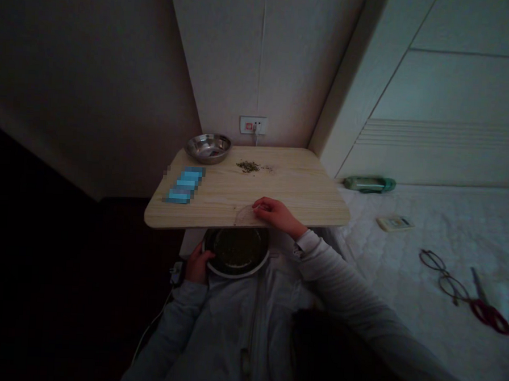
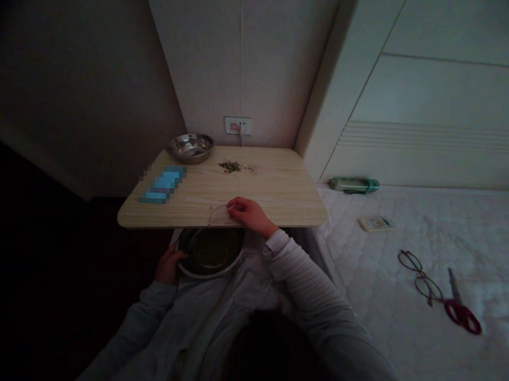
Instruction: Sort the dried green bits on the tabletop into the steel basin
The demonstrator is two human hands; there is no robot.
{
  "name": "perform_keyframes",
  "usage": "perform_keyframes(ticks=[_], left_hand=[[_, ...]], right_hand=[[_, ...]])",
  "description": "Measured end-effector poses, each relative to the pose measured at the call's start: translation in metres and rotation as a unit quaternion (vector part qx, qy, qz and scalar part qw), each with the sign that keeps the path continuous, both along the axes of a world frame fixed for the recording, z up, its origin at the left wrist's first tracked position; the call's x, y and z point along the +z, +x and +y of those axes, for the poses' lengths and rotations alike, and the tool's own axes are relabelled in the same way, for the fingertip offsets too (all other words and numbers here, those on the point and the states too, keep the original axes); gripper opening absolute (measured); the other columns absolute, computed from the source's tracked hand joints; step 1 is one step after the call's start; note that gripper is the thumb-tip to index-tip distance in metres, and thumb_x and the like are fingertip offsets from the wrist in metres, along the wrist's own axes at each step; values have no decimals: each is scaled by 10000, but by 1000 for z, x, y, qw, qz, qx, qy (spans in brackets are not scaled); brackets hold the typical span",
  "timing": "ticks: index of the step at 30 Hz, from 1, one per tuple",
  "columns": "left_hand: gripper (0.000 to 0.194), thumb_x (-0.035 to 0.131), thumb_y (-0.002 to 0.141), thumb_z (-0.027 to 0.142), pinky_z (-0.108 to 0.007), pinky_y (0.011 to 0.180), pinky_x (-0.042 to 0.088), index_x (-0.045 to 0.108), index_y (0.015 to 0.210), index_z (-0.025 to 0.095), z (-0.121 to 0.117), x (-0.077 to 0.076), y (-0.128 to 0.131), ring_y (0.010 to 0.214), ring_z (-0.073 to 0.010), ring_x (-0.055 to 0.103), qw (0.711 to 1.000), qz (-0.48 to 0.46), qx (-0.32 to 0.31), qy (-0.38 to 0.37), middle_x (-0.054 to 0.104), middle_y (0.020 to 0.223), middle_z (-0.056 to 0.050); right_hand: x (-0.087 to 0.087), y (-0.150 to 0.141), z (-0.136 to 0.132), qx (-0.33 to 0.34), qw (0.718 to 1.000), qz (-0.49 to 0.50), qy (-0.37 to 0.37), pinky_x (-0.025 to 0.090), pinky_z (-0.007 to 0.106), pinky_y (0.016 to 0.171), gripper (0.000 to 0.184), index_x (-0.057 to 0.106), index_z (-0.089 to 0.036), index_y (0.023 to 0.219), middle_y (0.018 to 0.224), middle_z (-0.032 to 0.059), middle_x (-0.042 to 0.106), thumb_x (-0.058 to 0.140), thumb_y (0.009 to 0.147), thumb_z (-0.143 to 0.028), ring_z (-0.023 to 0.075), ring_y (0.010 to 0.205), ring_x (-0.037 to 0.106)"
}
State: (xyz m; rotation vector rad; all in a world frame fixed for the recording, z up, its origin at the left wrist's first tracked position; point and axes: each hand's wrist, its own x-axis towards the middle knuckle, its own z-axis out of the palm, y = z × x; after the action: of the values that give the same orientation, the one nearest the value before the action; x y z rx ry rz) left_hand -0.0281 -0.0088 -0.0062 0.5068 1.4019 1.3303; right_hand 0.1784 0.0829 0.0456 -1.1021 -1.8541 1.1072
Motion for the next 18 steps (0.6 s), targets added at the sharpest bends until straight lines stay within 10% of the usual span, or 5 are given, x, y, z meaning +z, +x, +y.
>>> perform_keyframes(ticks=[18], left_hand=[[315, 531, 411, 155, -239, 586, 374, 603, 718, 167, 1, -7, -3, 583, -118, 503, 999, 34, -12, 2, 581, 582, 49]], right_hand=[[1, 1, -3, 31, 999, 20, -20, 325, 180, 517, 222, 527, -143, 814, 594, -40, 511, 505, 652, -294, 60, 533, 436]])
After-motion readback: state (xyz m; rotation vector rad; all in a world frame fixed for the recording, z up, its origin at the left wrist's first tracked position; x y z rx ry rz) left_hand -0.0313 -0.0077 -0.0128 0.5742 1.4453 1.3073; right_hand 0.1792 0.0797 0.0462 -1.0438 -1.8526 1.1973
